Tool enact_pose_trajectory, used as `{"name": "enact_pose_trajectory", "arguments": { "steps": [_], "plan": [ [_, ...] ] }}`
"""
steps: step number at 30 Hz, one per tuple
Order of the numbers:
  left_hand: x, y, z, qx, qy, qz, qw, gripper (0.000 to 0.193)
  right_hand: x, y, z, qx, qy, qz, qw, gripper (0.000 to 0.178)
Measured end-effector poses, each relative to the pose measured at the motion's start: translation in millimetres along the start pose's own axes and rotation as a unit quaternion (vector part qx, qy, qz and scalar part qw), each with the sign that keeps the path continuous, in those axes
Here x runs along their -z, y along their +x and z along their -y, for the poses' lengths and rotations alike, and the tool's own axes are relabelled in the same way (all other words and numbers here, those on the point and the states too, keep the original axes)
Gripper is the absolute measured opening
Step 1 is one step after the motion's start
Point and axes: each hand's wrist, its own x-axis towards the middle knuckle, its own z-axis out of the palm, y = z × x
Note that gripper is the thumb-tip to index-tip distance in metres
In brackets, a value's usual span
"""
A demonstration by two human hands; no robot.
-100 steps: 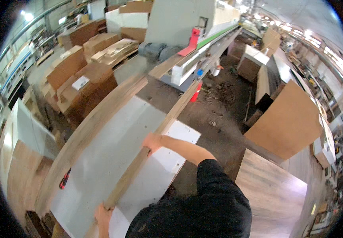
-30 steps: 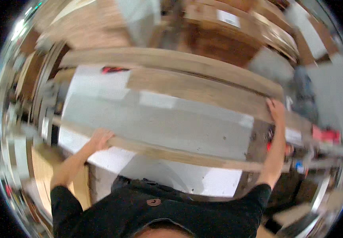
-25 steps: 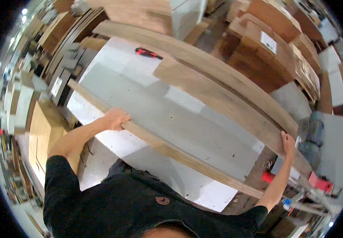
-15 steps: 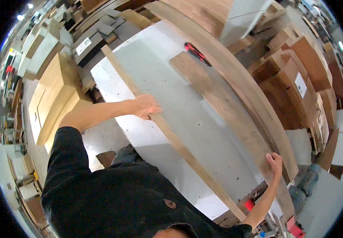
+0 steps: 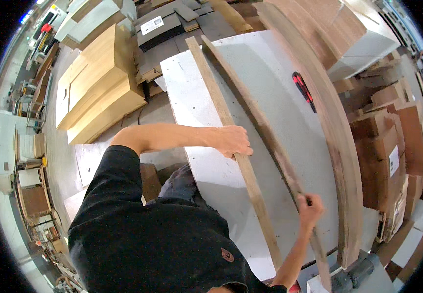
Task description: The person repeatedly picks up long wooden planks from a workbench, inspects them, and places them back down. They also use a utility knife to scrape the surface of a plank. The task involves handling the planks one at a time in a repetitive cycle.
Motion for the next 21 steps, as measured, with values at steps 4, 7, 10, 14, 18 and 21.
{"name": "enact_pose_trajectory", "arguments": {
  "steps": [4, 7, 10, 14, 18, 21],
  "plan": [
    [12, 1, -5, 0.022, 0.013, 0.032, 0.999, 0.039, -24, -6, 37, 0.067, -0.061, 0.011, 0.996, 0.016],
    [5, -1, -2, 0.007, -0.003, 0.005, 1.000, 0.040, -31, -8, 40, 0.130, -0.072, 0.015, 0.989, 0.017],
    [5, 0, -2, 0.006, 0.005, 0.013, 1.000, 0.043, -33, -18, 39, 0.149, -0.073, 0.025, 0.986, 0.018],
    [11, 0, -4, 0.010, 0.016, 0.022, 1.000, 0.044, -36, -29, 30, 0.146, -0.058, 0.029, 0.987, 0.017],
    [7, -2, 0, -0.022, 0.015, -0.019, 0.999, 0.045, -31, -34, 32, 0.141, -0.072, 0.039, 0.987, 0.019],
    [6, -6, -1, -0.054, 0.016, -0.051, 0.997, 0.049, -31, -37, 35, 0.143, -0.082, 0.036, 0.986, 0.017]
  ]
}}
